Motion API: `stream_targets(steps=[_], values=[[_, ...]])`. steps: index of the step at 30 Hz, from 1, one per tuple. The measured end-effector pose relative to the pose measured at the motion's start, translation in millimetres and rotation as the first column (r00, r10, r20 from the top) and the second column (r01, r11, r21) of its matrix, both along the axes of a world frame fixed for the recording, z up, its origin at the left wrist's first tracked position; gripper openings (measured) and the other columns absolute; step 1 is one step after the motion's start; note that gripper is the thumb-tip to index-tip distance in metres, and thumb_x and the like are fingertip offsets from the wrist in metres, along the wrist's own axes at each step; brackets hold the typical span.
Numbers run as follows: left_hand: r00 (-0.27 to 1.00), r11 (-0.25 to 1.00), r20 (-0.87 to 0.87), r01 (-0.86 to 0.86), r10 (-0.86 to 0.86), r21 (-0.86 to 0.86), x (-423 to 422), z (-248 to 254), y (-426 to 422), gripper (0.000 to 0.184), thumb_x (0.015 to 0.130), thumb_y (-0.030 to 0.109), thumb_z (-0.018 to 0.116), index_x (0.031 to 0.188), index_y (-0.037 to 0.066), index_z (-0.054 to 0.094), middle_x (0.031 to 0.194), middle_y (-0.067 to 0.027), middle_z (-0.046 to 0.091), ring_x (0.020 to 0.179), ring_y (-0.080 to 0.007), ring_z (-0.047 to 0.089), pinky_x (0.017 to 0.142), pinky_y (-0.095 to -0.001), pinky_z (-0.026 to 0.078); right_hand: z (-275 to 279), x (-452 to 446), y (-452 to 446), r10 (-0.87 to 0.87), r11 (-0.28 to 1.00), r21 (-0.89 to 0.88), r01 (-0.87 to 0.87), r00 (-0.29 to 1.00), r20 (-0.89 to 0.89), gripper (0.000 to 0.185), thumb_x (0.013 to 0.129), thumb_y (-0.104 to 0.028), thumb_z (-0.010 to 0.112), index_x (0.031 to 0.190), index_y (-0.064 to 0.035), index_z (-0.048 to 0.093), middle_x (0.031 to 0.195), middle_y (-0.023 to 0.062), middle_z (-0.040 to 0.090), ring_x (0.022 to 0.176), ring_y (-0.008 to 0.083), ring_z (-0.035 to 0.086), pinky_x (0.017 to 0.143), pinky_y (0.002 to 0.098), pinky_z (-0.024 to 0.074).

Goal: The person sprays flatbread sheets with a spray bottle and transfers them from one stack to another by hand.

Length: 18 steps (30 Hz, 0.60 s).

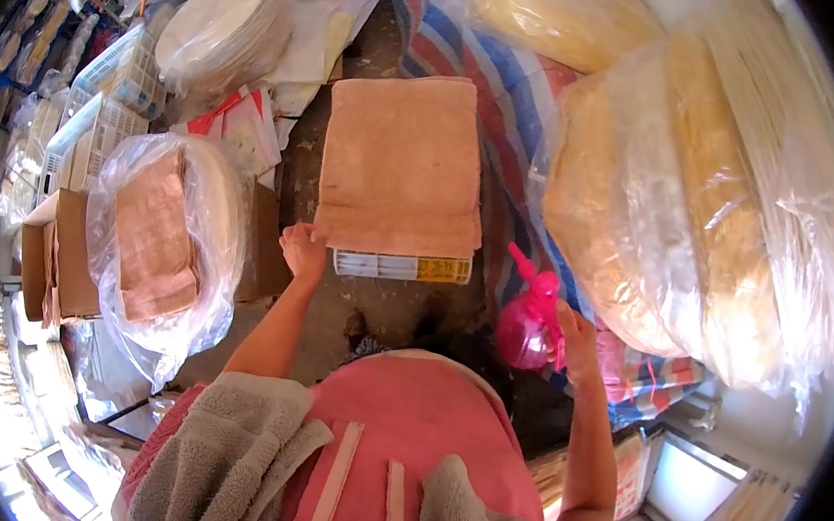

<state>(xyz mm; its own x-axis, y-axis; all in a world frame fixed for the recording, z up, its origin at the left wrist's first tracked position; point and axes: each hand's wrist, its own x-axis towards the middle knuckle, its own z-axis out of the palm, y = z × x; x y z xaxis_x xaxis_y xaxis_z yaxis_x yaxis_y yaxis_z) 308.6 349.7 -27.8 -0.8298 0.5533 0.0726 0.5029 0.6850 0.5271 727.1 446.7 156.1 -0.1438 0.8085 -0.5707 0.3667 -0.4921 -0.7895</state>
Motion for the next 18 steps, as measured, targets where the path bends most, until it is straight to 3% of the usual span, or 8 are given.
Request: stream_targets(steps=[6,9,12,15,18], values=[[0.995,0.992,0.075,-0.056,0.064,-0.111,-1,-3,2,0.024,0.068,0.025,0.069,0.084,0.009,0.060,0.101,-0.0094,0.054,0.100,-0.0315,0.049,0.079,-0.0443,0.043,-3,-9,-2,0.020,0.999,-0.035,-0.022,0.997,-0.070,0.045,0.089,-0.047,0.050,0.075,-0.0055,0.060,0.054,0.0018,0.053,0.040,0.0087,0.046,0.037,0.0211,0.0364],[0.993,0.989,0.081,-0.073,0.084,-0.125,-6,-1,4,0.024,0.064,0.026,0.072,0.077,0.008,0.063,0.092,-0.0097,0.061,0.091,-0.0314,0.055,0.076,-0.0425,0.046,-3,-15,-3,0.029,0.999,-0.040,-0.033,0.996,-0.087,0.045,0.089,-0.047,0.050,0.074,-0.0058,0.060,0.053,0.0017,0.052,0.040,0.0085,0.046,0.037,0.0208,0.0361],[0.924,0.999,0.381,-0.014,0.027,-0.037,-22,9,9,0.021,0.061,0.022,0.073,0.069,0.005,0.065,0.076,-0.0110,0.065,0.074,-0.0267,0.062,0.067,-0.0362,0.049,2,-20,-3,0.031,0.998,-0.052,-0.035,0.997,-0.072,0.046,0.089,-0.048,0.050,0.074,-0.0060,0.060,0.053,0.0016,0.052,0.040,0.0085,0.046,0.037,0.0206,0.0359],[0.778,0.966,0.627,-0.132,-0.037,0.221,-34,-8,9,0.017,0.060,0.017,0.072,0.067,0.003,0.065,0.064,-0.0101,0.064,0.060,-0.0199,0.062,0.060,-0.0308,0.049,3,-19,-2,0.034,0.998,-0.049,-0.037,0.998,-0.058,0.046,0.088,-0.048,0.050,0.073,-0.0063,0.060,0.053,0.0016,0.051,0.040,0.0088,0.046,0.037,0.0210,0.0361],[0.726,0.954,0.685,-0.156,-0.064,0.255,-36,0,11,0.014,0.061,0.011,0.071,0.068,0.001,0.065,0.063,-0.0074,0.063,0.059,-0.0141,0.059,0.058,-0.0286,0.047,1,-17,-2,0.029,0.999,-0.042,-0.030,0.999,-0.039,0.046,0.088,-0.049,0.051,0.072,-0.0066,0.059,0.052,0.0016,0.051,0.041,0.0090,0.047,0.037,0.0215,0.0365]])
